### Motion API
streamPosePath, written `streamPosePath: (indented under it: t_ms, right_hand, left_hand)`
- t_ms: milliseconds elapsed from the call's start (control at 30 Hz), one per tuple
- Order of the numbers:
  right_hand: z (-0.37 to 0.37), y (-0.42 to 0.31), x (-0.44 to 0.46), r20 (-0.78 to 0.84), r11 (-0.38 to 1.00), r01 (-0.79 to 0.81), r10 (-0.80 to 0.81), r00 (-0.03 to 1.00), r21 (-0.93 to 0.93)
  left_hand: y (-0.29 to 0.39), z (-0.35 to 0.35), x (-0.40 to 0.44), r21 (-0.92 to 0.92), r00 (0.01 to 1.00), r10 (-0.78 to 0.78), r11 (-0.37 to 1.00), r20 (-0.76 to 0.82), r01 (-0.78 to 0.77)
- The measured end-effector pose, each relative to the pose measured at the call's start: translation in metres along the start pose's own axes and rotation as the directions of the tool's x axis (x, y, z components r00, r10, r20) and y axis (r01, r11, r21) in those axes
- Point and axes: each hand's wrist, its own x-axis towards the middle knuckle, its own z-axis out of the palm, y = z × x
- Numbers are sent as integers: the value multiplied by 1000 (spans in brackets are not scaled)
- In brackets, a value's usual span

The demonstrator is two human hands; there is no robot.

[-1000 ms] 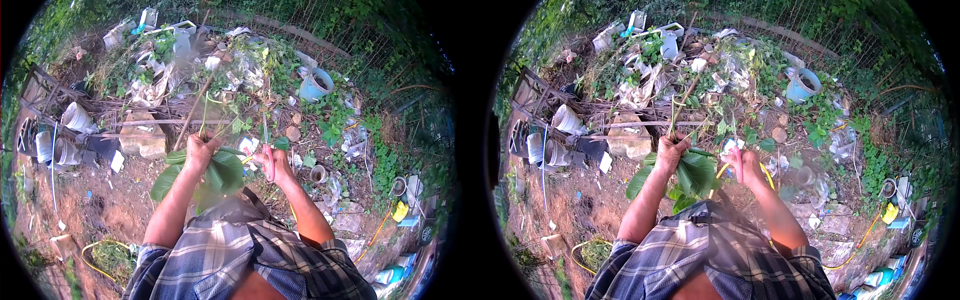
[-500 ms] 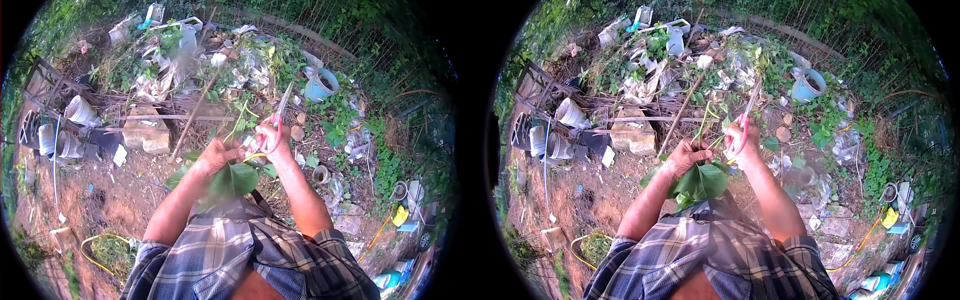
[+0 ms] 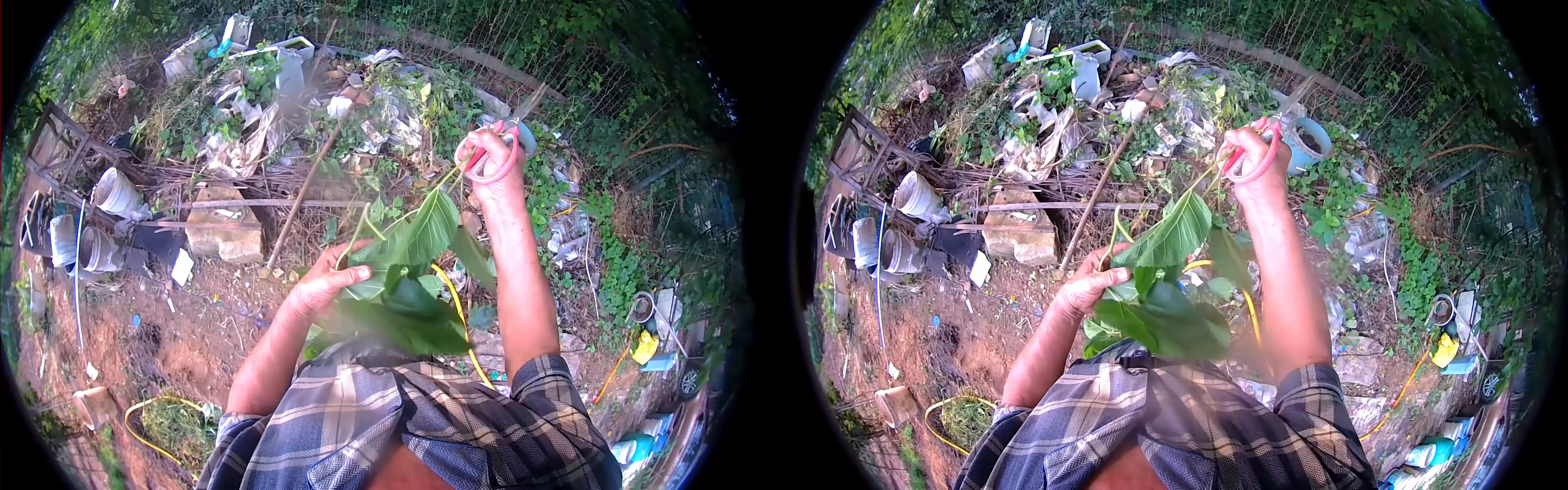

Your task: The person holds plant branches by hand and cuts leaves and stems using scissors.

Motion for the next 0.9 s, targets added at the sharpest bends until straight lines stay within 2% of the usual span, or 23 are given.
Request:
streamPosePath:
  t_ms: [33,100,133,167,233,267,333,367,433,467,500,567,600,633,667,733,800,867,900]
  right_hand:
    - [2,0,-1,11,1000,-31,31,999,6]
    - [10,1,-6,35,996,-91,91,995,19]
    - [20,-2,-12,54,996,-44,39,998,80]
    - [20,0,-9,80,988,-62,51,996,138]
    - [14,7,-2,128,963,-103,72,989,251]
    - [12,6,-1,164,938,-198,156,974,283]
    - [7,5,-1,192,930,-232,182,964,284]
    - [4,6,-1,206,925,-251,197,959,284]
    - [4,9,-1,131,925,-190,154,979,328]
    - [5,9,-3,96,932,-145,119,988,334]
    - [6,8,-3,61,936,-99,83,995,339]
    - [-5,11,1,58,939,-125,112,992,320]
    - [-9,12,2,50,946,-112,102,994,304]
    - [-13,12,2,40,953,-100,92,995,287]
    - [-16,13,2,54,947,-96,83,995,308]
    - [-20,9,-3,-16,995,-71,73,997,69]
    - [-19,8,-14,-100,991,-38,26,995,-128]
    - [-47,15,-20,10,934,-28,34,999,-356]
    - [-63,17,-25,67,886,-11,47,997,-463]
  left_hand:
    - [-1,8,1,27,999,40,999,3,-40]
    - [-3,23,5,39,999,-10,999,38,9]
    - [-1,34,2,58,999,-53,997,6,53]
    - [-4,42,-2,43,993,-103,993,-59,106]
    - [-30,29,9,-15,995,-102,995,8,102]
    - [-35,23,12,-9,993,-111,994,29,111]
    - [-36,18,14,5,989,-131,991,71,131]
    - [-38,16,13,-58,986,-149,987,71,153]
    - [-44,14,10,-181,980,-187,964,72,197]
    - [-47,14,11,-175,991,-99,978,92,114]
    - [-44,13,10,-178,990,-105,977,97,121]
    - [-32,15,5,-183,987,-118,974,106,137]
    - [-24,19,3,-279,991,-127,950,49,136]
    - [-18,22,0,-350,997,-54,934,46,67]
    - [-17,18,-1,-347,999,-12,937,36,24]
    - [-15,7,1,-279,998,63,958,-21,-66]
    - [-2,5,-1,-154,976,139,974,-167,-165]
    - [10,2,-5,21,920,245,968,-305,-251]
    - [9,-8,-4,137,893,317,948,-320,-287]
